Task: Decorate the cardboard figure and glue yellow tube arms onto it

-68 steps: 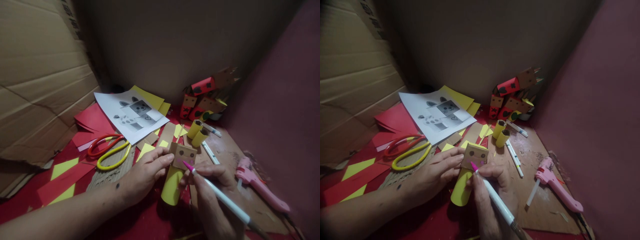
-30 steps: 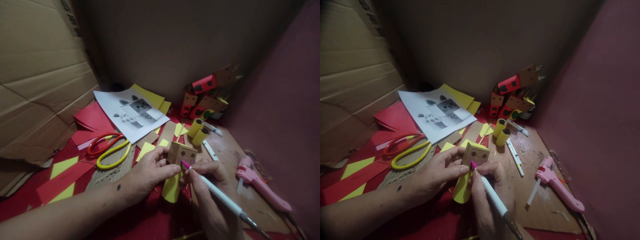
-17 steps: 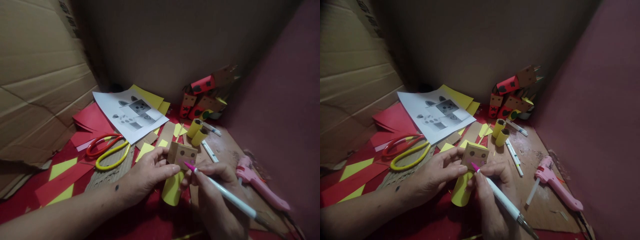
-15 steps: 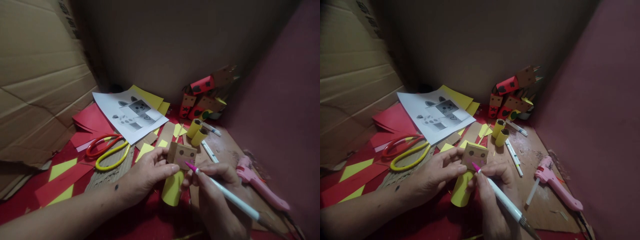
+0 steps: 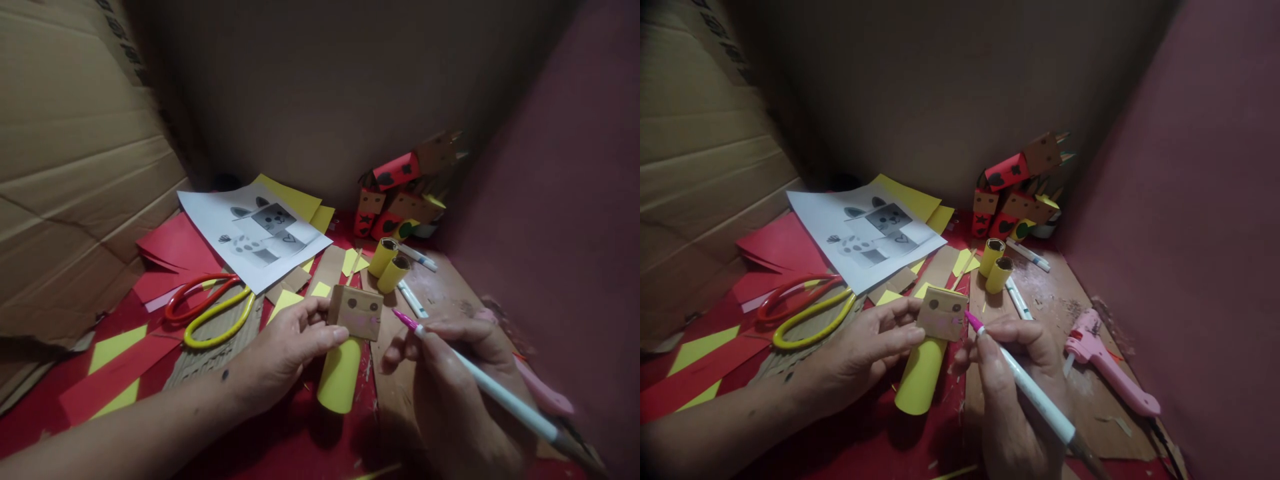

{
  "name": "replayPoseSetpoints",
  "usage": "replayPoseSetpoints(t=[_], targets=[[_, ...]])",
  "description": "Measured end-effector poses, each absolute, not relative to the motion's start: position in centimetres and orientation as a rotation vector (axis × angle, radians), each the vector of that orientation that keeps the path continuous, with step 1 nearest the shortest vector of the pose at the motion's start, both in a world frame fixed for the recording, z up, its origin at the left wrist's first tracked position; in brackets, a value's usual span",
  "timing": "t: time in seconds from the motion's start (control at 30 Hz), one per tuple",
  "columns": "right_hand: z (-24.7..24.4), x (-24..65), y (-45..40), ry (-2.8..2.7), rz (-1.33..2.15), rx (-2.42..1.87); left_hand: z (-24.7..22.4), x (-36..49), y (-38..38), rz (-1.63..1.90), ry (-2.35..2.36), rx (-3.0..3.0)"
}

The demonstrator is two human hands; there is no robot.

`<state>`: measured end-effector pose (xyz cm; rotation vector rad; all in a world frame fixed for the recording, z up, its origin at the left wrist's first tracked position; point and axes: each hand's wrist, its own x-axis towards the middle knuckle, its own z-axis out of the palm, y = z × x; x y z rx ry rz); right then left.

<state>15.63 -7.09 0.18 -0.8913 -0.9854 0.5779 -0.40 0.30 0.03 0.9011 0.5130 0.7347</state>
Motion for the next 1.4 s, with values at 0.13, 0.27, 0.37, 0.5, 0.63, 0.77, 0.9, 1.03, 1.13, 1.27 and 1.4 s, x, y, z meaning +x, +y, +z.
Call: replayPoseSetpoints(t=[0.13, 0.27, 0.37, 0.5, 0.63, 0.77, 0.9, 1.03, 1.13, 1.27, 1.4], targets=[[0.0, 15.8, -7.1, -1.012, 0.558, -0.886, 0.0, -0.3, 0.4, 0.741, 0.544, 0.892], [-0.1, 15.6, -7.1, -1.022, 0.527, -0.927, 0.0, -0.4, 0.4, 0.763, 0.544, 0.893], [-0.3, 15.5, -7.4, -1.008, 0.519, -0.966, -0.1, -0.4, 0.4, 0.768, 0.541, 0.898], [-0.6, 15.4, -7.6, -1.049, 0.528, -1.005, -0.1, -0.5, 0.4, 0.752, 0.533, 0.907], [-0.6, 15.2, -7.6, -1.087, 0.496, -1.034, -0.1, -0.5, 0.3, 0.742, 0.533, 0.914], [-0.3, 15.0, -7.7, -1.097, 0.467, -1.081, -0.2, -0.5, 0.4, 0.750, 0.533, 0.925], [-0.1, 14.8, -7.8, -1.113, 0.492, -1.058, -0.3, -0.5, 0.5, 0.750, 0.509, 0.913], [-0.2, 14.8, -7.8, -1.085, 0.503, -1.089, -0.2, -0.4, 0.4, 0.736, 0.484, 0.906], [-0.5, 14.9, -7.7, -1.062, 0.500, -1.148, -0.2, -0.3, 0.4, 0.742, 0.482, 0.890], [-0.8, 15.0, -7.7, -1.083, 0.520, -1.138, -0.1, -0.4, 0.4, 0.744, 0.489, 0.869], [-0.9, 15.2, -7.9, -1.112, 0.490, -1.150, -0.1, -0.4, 0.4, 0.744, 0.485, 0.869]])
